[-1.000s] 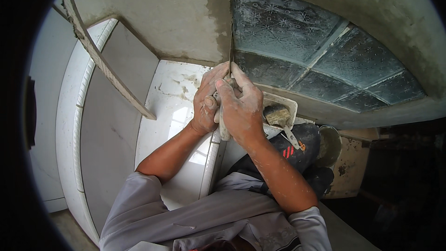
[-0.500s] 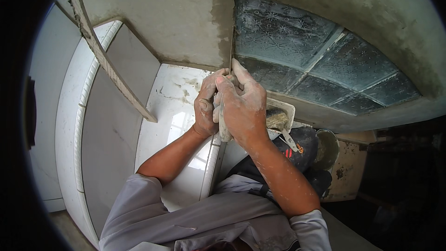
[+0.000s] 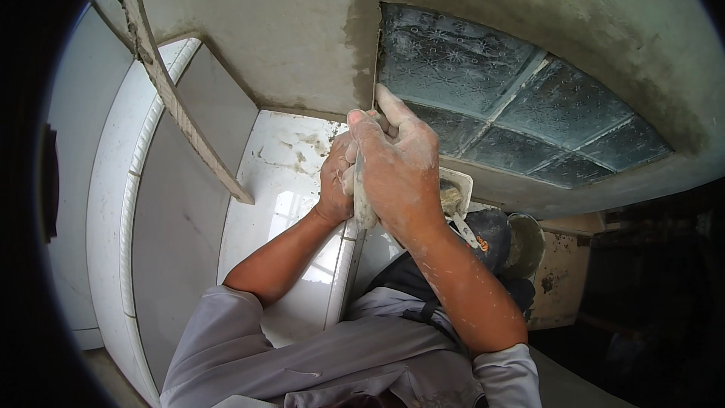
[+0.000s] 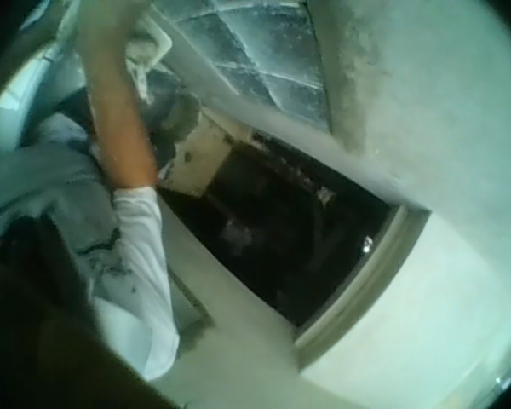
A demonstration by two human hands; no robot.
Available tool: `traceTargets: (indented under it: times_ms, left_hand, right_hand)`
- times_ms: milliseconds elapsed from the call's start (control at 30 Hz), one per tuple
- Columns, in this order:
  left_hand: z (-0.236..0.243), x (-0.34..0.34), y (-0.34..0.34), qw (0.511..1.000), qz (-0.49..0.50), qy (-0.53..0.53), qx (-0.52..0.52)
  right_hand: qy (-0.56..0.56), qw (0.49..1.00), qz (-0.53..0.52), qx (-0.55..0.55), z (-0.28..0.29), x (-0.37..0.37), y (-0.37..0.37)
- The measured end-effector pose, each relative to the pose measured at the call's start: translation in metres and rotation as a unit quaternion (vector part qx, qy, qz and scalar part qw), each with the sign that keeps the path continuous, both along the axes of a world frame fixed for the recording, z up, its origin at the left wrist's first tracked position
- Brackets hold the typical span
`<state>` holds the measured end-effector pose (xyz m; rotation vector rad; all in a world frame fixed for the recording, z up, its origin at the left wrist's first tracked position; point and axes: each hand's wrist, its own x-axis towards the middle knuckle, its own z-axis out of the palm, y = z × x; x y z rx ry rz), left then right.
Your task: The person applies plaster to a wall surface around a window using a putty knife and a brush.
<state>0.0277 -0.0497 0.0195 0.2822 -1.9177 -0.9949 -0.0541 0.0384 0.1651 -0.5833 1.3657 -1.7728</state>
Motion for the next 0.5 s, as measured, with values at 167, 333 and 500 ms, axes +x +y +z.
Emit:
traceTargets:
  times_ms: [167, 333, 500]
  left_hand:
    - [-0.002, -0.001, -0.002, 1.000, 0.002, -0.014, -0.016]
    - [-0.005, 0.001, 0.000, 1.000, -0.012, -0.018, 0.015]
    - [-0.004, -0.001, 0.001, 1.000, -0.006, -0.017, 0.026]
  right_hand:
    - [0.035, 0.999, -0.012, 0.008, 0.006, -0.001, 0.000]
    - [0.058, 0.998, -0.003, 0.024, 0.016, -0.001, -0.001]
    - [0.068, 0.998, 0.005, -0.003, 0.029, -0.002, -0.001]
